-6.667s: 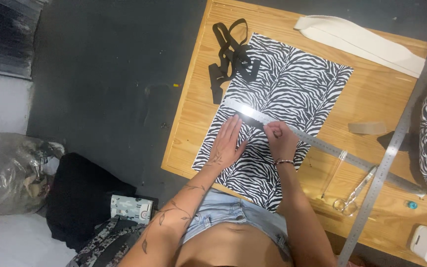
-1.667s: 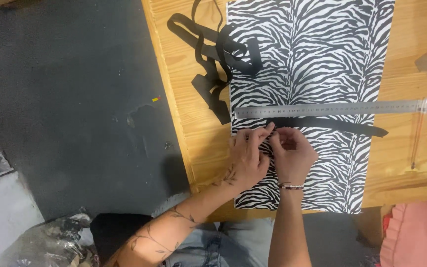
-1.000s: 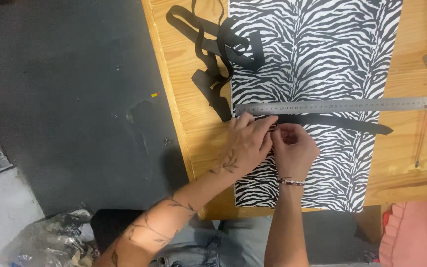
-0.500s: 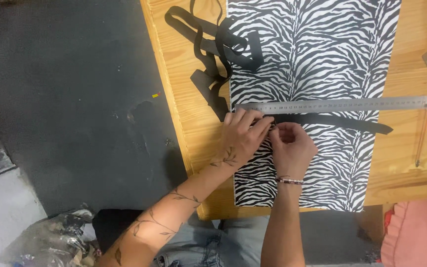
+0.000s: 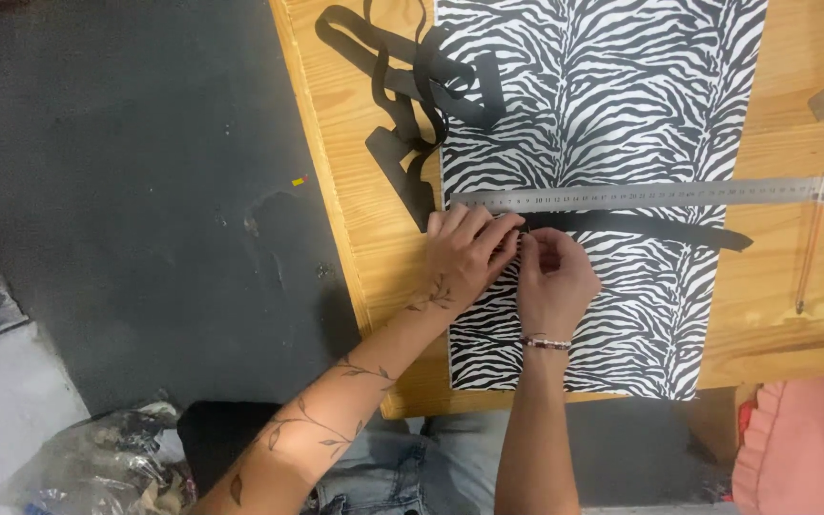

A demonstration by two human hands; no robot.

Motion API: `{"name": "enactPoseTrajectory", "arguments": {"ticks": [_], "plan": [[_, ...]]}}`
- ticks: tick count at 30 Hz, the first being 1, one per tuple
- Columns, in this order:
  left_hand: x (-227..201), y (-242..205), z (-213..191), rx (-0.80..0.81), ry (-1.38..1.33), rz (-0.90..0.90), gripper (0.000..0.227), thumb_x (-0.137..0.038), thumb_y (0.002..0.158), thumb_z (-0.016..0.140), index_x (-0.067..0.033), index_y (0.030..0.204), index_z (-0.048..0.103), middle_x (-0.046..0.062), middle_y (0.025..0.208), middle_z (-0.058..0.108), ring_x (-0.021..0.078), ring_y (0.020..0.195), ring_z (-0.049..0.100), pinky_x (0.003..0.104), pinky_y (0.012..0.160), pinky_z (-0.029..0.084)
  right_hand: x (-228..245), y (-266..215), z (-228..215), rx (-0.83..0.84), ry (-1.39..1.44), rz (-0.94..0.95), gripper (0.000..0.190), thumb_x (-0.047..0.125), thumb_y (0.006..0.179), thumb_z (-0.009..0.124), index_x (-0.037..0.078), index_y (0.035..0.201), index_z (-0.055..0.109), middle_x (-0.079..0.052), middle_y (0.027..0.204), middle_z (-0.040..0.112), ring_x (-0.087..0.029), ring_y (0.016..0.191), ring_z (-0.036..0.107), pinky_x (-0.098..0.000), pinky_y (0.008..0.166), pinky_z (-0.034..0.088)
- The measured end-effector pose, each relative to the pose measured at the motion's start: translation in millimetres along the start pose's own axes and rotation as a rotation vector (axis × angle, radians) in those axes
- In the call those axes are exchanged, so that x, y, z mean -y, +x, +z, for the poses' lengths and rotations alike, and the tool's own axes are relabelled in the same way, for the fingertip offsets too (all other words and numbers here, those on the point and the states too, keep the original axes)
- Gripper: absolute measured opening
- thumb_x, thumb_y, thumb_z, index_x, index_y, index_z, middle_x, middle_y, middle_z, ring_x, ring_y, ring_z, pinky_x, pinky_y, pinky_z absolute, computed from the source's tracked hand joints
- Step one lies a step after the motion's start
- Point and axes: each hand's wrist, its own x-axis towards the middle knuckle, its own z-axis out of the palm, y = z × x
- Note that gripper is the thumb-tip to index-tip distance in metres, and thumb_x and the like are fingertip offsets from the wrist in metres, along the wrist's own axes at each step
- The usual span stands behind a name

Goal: The person measures a piece of zebra-print fabric on a wooden table using a metal ruler. They align the ruler horizontally and vertically to check dimensions, then place a black strap on the fabric and measure it as well.

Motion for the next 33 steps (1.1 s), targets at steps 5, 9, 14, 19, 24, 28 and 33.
{"name": "enactPoseTrajectory", "arguments": {"ticks": [5,9,14,19,24,28,33], "plan": [[-0.8,-3.2,3.2,-0.034,0.052,0.013,0.014,-0.030,0.102,0.059,-0.0200,0.098,0.067,-0.004,0.074,0.040,0.0116,0.066,0.039,0.027,0.069,0.032,-2.6,-0.3,2.4,-0.027,-0.021,-0.042,0.002,0.007,0.092,0.075,0.007,0.094,0.075,-0.014,0.076,0.069,-0.035,0.073,0.070,-0.0415,0.061,0.056],[3.0,-8.0,12.8,-0.063,0.072,0.020,0.015,-0.032,0.102,0.058,-0.0218,0.098,0.068,-0.005,0.073,0.041,0.0105,0.067,0.039,0.027,0.070,0.031,-0.4,-0.7,3.6,-0.039,-0.024,-0.012,0.002,0.008,0.091,0.075,0.008,0.093,0.076,-0.013,0.077,0.069,-0.035,0.074,0.070,-0.0420,0.063,0.055],[-3.1,1.2,-0.4,-0.073,0.074,0.030,0.020,-0.027,0.104,0.056,-0.0168,0.088,0.063,-0.002,0.071,0.042,0.0093,0.066,0.036,0.027,0.069,0.031,-10.4,-2.9,9.7,-0.068,-0.066,-0.037,0.003,0.011,0.090,0.078,0.011,0.092,0.076,-0.011,0.075,0.069,-0.034,0.073,0.070,-0.0409,0.064,0.055],[1.2,-7.2,7.9,-0.061,0.077,0.020,0.017,-0.033,0.104,0.057,-0.0212,0.095,0.065,-0.006,0.075,0.042,0.0074,0.069,0.039,0.026,0.071,0.029,-19.5,5.3,14.9,-0.058,-0.101,0.037,0.004,0.022,0.088,0.079,0.019,0.088,0.076,-0.001,0.071,0.070,-0.026,0.069,0.070,-0.0365,0.065,0.054],[-14.8,12.5,-20.5,-0.020,0.022,-0.018,0.024,-0.023,0.108,0.050,-0.0143,0.089,0.061,-0.001,0.075,0.048,0.0071,0.072,0.040,0.024,0.072,0.031,-10.9,0.3,17.2,-0.109,-0.080,-0.049,0.002,0.009,0.088,0.077,0.009,0.088,0.075,-0.010,0.071,0.068,-0.033,0.067,0.068,-0.0396,0.060,0.054],[4.9,-13.8,11.0,-0.031,0.068,-0.013,0.015,-0.036,0.102,0.057,-0.0245,0.099,0.066,-0.006,0.074,0.043,0.0096,0.069,0.038,0.025,0.071,0.031,-21.3,-6.0,23.3,-0.145,-0.067,-0.076,0.006,0.007,0.087,0.077,0.010,0.092,0.074,-0.009,0.073,0.065,-0.032,0.067,0.068,-0.0386,0.061,0.054],[6.0,-13.0,9.0,0.156,-0.040,-0.128,0.017,-0.036,0.098,0.057,-0.0280,0.111,0.065,-0.007,0.079,0.048,0.0108,0.076,0.044,0.028,0.071,0.034,-21.7,-6.9,24.6,-0.166,0.024,-0.060,0.008,0.005,0.089,0.074,0.010,0.094,0.071,-0.008,0.078,0.062,-0.029,0.066,0.066,-0.0362,0.059,0.052]]}}
